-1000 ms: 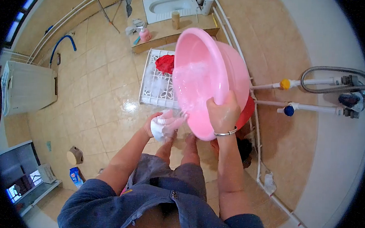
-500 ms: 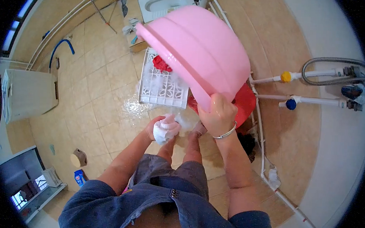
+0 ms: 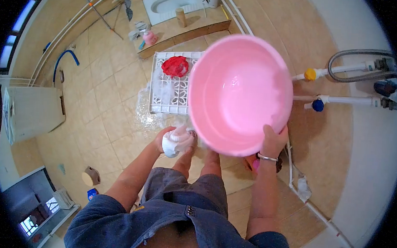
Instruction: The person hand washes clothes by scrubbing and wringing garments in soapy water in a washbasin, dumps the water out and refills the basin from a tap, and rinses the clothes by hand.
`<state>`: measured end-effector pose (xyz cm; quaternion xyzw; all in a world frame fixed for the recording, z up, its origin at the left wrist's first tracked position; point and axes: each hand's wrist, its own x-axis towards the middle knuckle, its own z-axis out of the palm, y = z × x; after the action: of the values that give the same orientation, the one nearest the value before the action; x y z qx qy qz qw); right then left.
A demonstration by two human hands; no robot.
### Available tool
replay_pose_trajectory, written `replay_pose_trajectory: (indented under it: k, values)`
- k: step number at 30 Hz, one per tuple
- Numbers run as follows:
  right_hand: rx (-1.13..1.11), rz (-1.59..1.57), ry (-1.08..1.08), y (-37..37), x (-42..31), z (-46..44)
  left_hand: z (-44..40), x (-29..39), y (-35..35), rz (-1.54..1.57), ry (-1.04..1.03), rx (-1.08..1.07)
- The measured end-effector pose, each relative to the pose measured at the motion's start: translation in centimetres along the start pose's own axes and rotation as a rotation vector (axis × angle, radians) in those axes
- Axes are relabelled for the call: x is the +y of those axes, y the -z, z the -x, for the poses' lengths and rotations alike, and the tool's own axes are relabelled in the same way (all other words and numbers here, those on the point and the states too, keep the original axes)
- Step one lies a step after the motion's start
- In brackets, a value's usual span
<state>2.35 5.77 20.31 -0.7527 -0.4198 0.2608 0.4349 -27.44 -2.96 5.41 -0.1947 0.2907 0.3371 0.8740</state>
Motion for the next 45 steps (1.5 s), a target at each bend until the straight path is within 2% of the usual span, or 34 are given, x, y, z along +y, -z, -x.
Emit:
replay_pose_trajectory:
  k: [2, 3, 5, 7, 8, 11, 13, 15, 17, 18, 20, 22, 24, 26, 27, 29, 30, 32, 33, 35, 36, 38, 39, 41, 45]
  values:
    - [0.047, -0.480, -0.379, 1.5, 4.8, 0.2, 0.5, 0.1, 0.8, -0.003, 0.020, -0.075]
    - [0.060, -0.480, -0.382, 2.0, 6.5, 0.8, 0.7, 0.0, 1.0, 0.004, 0.031, -0.035]
    - [0.157, -0.629, -0.604, 3.2, 9.5, 1.8, 1.0, -0.1, 0.7, 0.000, 0.068, 0.001]
    - [0.196, -0.710, -0.608, 3.5, 12.0, 2.0, 1.3, -0.1, 0.0, 0.020, 0.083, 0.153]
    - [0.209, -0.790, -0.616, 3.6, 13.4, 2.2, 0.6, 0.0, 2.3, -0.049, 0.065, 0.114]
    - [0.337, -0.842, -0.629, 2.8, 18.5, 1.1, 0.9, -0.1, 0.1, -0.013, 0.141, 0.129]
    - [0.373, -0.777, -0.603, 2.4, 21.6, 0.1, 0.3, -0.3, 0.0, -0.041, 0.156, 0.160]
    - [0.410, -0.687, -0.600, 2.7, 24.6, -1.7, -0.3, -0.4, -0.3, -0.050, 0.129, 0.104]
    - [0.200, -0.143, -0.464, 4.8, 26.4, -4.1, -0.7, -0.6, -1.2, -0.044, 0.149, 0.106]
    - [0.117, 0.174, -0.374, 5.9, 25.0, -5.5, -0.9, -0.9, -1.8, -0.029, 0.158, 0.104]
    - [0.219, 0.573, -0.269, 8.0, 19.6, -8.4, -2.1, -1.2, -2.7, -0.034, 0.206, 0.103]
    - [0.238, 0.291, -0.032, 9.3, 17.9, -13.2, -3.0, -1.9, -4.3, -0.030, 0.252, 0.107]
    - [0.190, 0.455, 0.183, 9.1, 11.6, -15.5, -4.2, -2.5, -7.3, -0.144, 0.351, 0.088]
    - [-0.127, 0.564, -0.103, 8.7, 4.7, -16.6, -6.4, -3.0, -7.8, -0.198, 0.333, 0.066]
    - [-0.122, 0.565, -0.102, 8.6, 4.3, -17.2, -7.4, -3.2, -8.5, -0.252, 0.310, 0.046]
    - [-0.118, 0.883, -0.185, 8.5, 3.9, -18.0, -8.6, -3.6, -9.8, -0.264, 0.299, 0.056]
    - [-0.117, 0.884, -0.184, 8.8, 4.7, -18.3, -9.5, -3.7, -9.4, -0.262, 0.305, 0.034]
    - [-0.094, 0.814, 0.049, 9.7, 7.2, -19.1, -10.1, -3.8, -9.8, -0.237, 0.316, 0.001]
    - [-0.100, 0.812, 0.051, 10.1, 7.0, -19.3, -9.9, -3.9, -9.9, -0.233, 0.312, 0.005]
    - [-0.296, 0.696, 0.219, 11.2, 5.3, -19.3, -9.8, -3.9, -10.0, -0.287, 0.303, 0.041]
    - [-0.296, 0.696, 0.218, 11.4, 4.3, -19.4, -9.6, -3.9, -10.1, -0.287, 0.304, 0.043]
    - [-0.498, 0.847, 0.093, 11.6, 2.9, -19.8, -9.5, -4.2, -10.4, -0.289, 0.271, 0.057]
    - [-0.499, 0.848, 0.094, 11.7, 3.1, -20.1, -9.6, -4.3, -10.4, -0.288, 0.271, 0.057]
    - [-0.530, 0.994, 0.269, 11.9, 3.5, -20.8, -9.7, -4.4, -10.4, -0.222, 0.300, 0.013]
    - [-0.472, 1.203, 0.422, 10.7, 1.6, -19.2, -10.0, -4.6, -10.4, -0.189, 0.269, 0.007]
